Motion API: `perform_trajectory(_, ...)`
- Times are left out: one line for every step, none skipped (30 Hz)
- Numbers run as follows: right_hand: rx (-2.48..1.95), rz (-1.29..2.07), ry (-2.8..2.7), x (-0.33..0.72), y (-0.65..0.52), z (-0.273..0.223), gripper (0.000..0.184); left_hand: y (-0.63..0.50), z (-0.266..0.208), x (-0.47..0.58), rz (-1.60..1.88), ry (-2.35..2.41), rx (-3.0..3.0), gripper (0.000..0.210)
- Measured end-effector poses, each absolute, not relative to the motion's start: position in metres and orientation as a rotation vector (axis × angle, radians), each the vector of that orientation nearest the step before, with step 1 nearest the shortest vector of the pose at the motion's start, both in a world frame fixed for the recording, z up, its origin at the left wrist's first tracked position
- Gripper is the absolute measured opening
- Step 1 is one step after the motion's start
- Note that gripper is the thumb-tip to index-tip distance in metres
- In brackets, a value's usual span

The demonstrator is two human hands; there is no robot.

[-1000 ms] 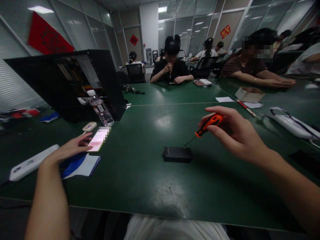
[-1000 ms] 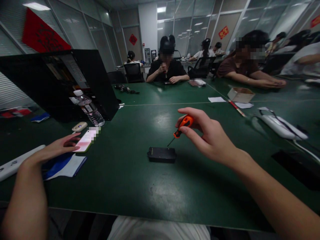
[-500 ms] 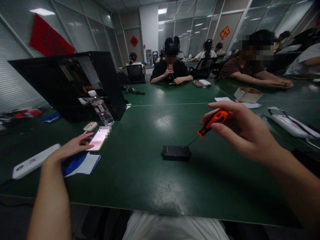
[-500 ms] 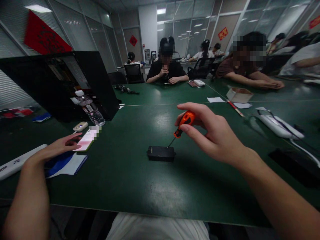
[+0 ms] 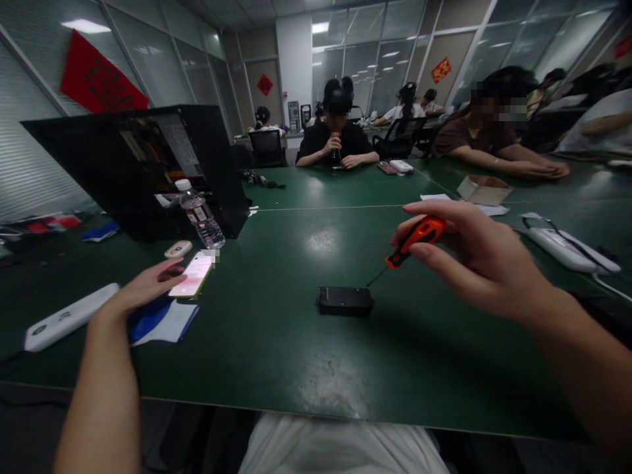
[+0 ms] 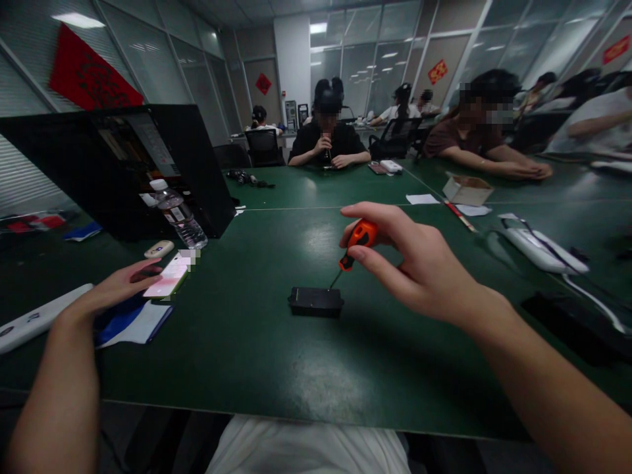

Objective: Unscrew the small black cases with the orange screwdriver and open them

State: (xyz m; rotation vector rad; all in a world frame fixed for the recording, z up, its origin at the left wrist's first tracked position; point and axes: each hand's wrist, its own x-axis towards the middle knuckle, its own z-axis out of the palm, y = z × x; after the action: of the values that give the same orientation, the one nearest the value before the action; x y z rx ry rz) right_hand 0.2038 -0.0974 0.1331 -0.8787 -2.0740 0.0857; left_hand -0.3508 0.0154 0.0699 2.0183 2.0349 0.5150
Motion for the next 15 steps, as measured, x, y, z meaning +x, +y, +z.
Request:
perform_trajectory(-0.882, 0.094, -2.077, 0.202, -0.096, 0.133, 0.047, 0.017, 0.072, -0.346, 0.523, 2.016, 1.972, 0.074)
perform_trajectory(-0.886, 0.102, -2.076, 0.200, -0.095, 0.133, 0.046, 0.018, 0.076, -0.338, 0.559, 2.042, 1.939, 0.076)
perform_trajectory(-0.889, 0.110, -2.073, 0.198, -0.093, 0.132, 0.045, 0.019, 0.081, -0.329, 0.643, 2.053, 1.939, 0.076)
perform_trajectory(-0.891, 0.115, -2.066, 0.195, -0.090, 0.130, 0.044, 0.019, 0.086, -0.318, 0.757, 2.041, 1.946, 0.073)
perform_trajectory(-0.889, 0.121, -2.059, 0.191, -0.087, 0.127, 0.043, 0.018, 0.090, -0.306, 0.816, 2.008, 1.981, 0.069)
perform_trajectory(-0.887, 0.126, -2.051, 0.188, -0.084, 0.124, 0.043, 0.017, 0.092, -0.292, 0.813, 1.958, 2.045, 0.064)
perform_trajectory(-0.886, 0.132, -2.045, 0.185, -0.082, 0.120, 0.043, 0.014, 0.093, -0.277, 0.693, 1.890, 2.121, 0.060)
perform_trajectory(-0.887, 0.134, -2.042, 0.183, -0.079, 0.117, 0.042, 0.011, 0.091, -0.261, 0.532, 1.805, 2.201, 0.058)
perform_trajectory(-0.890, 0.134, -2.043, 0.181, -0.077, 0.114, 0.042, 0.007, 0.087, -0.246, 0.357, 1.680, 2.281, 0.057)
perform_trajectory(-0.895, 0.133, -2.049, 0.180, -0.076, 0.111, 0.042, 0.002, 0.081, -0.230, 0.260, 1.587, 2.385, 0.058)
perform_trajectory(-0.897, 0.131, -2.056, 0.180, -0.075, 0.109, 0.041, -0.005, 0.073, -0.216, 0.225, 1.496, 2.500, 0.059)
perform_trajectory(-0.898, 0.129, -2.062, 0.181, -0.074, 0.107, 0.041, -0.014, 0.066, -0.205, 0.225, 1.424, 2.587, 0.061)
perform_trajectory(-0.898, 0.127, -2.065, 0.183, -0.074, 0.106, 0.040, -0.025, 0.059, -0.198, 0.182, 1.353, 2.648, 0.065)
perform_trajectory(-0.899, 0.127, -2.063, 0.185, -0.074, 0.105, 0.040, -0.038, 0.056, -0.197, 0.058, 1.248, 2.692, 0.070)
perform_trajectory(-0.902, 0.128, -2.058, 0.187, -0.075, 0.105, 0.040, -0.053, 0.055, -0.202, -0.115, 1.142, 2.700, 0.076)
